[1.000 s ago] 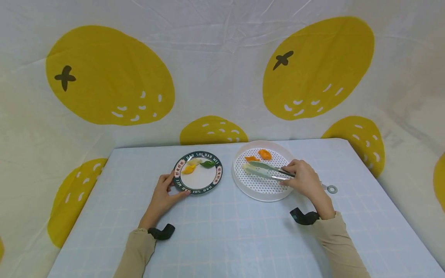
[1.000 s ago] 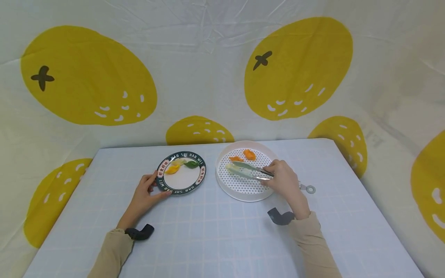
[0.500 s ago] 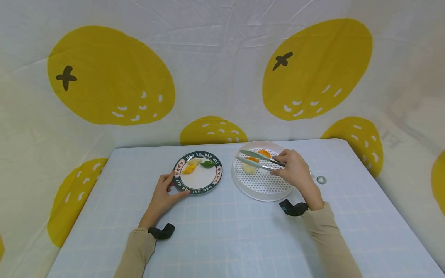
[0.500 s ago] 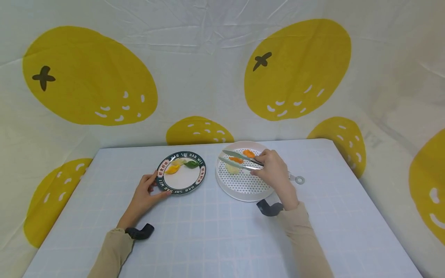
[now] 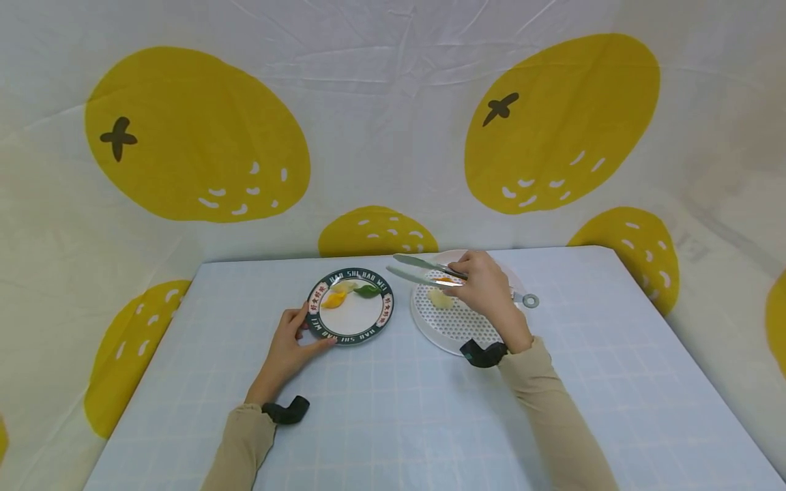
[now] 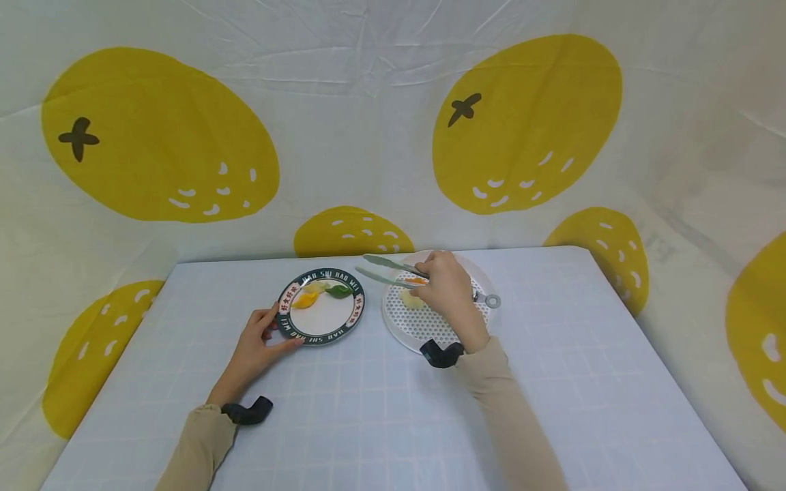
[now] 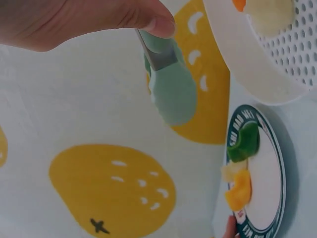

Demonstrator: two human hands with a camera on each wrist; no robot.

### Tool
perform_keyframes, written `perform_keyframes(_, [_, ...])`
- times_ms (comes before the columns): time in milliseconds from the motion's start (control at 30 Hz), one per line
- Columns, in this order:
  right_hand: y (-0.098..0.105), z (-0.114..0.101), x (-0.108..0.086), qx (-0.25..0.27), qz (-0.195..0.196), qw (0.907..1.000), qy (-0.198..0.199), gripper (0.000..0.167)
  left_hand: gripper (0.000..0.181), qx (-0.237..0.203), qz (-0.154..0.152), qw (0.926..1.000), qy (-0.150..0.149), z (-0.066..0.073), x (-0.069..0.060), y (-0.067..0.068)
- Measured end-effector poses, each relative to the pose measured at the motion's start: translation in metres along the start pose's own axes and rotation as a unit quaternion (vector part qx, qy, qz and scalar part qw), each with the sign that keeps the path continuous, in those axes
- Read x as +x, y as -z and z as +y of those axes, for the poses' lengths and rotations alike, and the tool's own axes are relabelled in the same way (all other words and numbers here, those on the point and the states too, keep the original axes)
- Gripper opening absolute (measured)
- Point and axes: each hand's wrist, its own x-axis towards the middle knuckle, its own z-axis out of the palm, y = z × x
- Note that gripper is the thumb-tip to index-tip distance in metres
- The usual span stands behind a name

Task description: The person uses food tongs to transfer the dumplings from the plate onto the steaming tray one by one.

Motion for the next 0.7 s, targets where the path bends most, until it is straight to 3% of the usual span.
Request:
perform_keyframes(200, [-0.014,-0.014,0.009,0.005,-0.030,0.9996,0.000,0.049,0.107,0.001,0.009,0.9997,-0.021,-0.002,0.001,0.000])
perform_keyframes(433, [-0.032,-0.023,0.015,-0.013,-0.046,0.9987,0.019,0.035,0.107,-0.001,0.008,0.9998,-0.020,-0.003,0.002,-0.001])
perform_keyframes(700, [-0.051,-0.032,0.017,-0.046,-0.073,0.9961,0.014,0.035,0.108,0.000,0.009,0.9998,-0.019,-0.003,0.002,-0.001])
